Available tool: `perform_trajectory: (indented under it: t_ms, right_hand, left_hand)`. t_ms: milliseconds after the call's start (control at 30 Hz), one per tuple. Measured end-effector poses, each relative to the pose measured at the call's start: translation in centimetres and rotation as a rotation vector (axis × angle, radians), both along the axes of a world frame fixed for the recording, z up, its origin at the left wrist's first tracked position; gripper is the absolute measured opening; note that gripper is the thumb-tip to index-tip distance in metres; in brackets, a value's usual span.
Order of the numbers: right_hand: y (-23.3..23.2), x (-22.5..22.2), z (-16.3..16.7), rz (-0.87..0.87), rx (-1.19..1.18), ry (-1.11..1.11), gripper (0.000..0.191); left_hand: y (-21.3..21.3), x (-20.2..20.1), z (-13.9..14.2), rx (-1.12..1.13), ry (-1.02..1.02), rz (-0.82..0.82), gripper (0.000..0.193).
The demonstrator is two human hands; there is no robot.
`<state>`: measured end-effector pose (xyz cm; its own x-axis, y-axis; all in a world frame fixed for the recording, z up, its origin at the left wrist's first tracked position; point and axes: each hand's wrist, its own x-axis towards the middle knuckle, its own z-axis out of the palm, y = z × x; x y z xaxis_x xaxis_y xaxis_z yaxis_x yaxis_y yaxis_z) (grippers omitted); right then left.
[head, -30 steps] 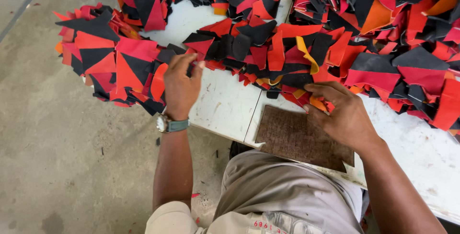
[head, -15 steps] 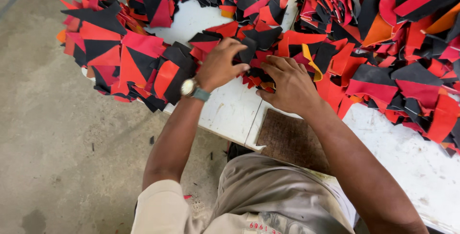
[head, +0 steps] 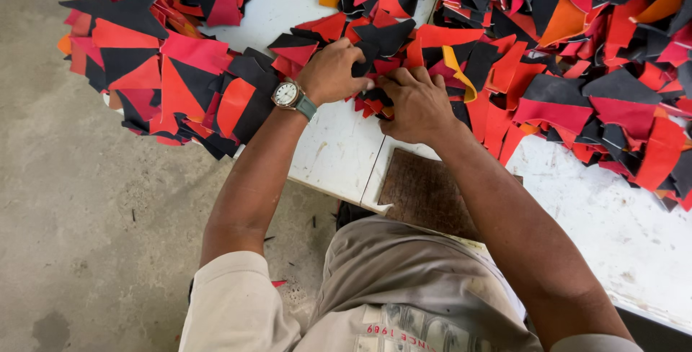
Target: The person repeatedly picks red and black foam pieces from a table, applies glue to edges, and presses them together to form small folded units. They place finished units into a cardboard box and continue the cycle with new pieces.
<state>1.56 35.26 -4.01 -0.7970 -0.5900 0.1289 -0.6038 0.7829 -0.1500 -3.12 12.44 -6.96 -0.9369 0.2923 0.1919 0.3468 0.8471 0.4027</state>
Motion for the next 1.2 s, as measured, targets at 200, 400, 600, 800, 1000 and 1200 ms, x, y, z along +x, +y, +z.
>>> perform_trajectory:
  t_ms: [200, 400, 600, 800, 1000, 1200]
  right_hand:
    - [0.0, -0.5, -0.4, -0.022, 0.041, -0.037, 0.08]
    - [-0.7, -0.6, -0.1, -0.068, 0.095, -0.107, 0.083]
    - [-1.0, -0.5, 0.5, -0.081, 0.139, -0.113, 0.083]
    - [-1.2, -0.3, 0.6, -0.066, 0.145, -0.099, 0.086]
    - [-0.5, -0.2, 0.7, 0.011, 0.007, -0.082, 0.106]
    - [3.6, 0.0, 1.3, 0.234, -0.643, -0.124, 0.079]
  left_hand:
    - [0.6, -0.6, 2.4, -0.001, -0.06, 0.026, 0.05]
    - [2.8, -1.4, 2.8, -0.229, -0.073, 0.025, 0.034]
    - [2.8, -2.7, 2.8, 0.027, 0.274, 0.224, 0.022]
    - [-5.2, -2.8, 5.2, 0.522, 0.55, 0.294, 0.012]
    - [-6.9, -0.7, 5.7, 1.127, 0.21, 0.203, 0.016]
    - [-3.6, 3.9, 7.0, 1.412, -0.053, -0.147, 0.017]
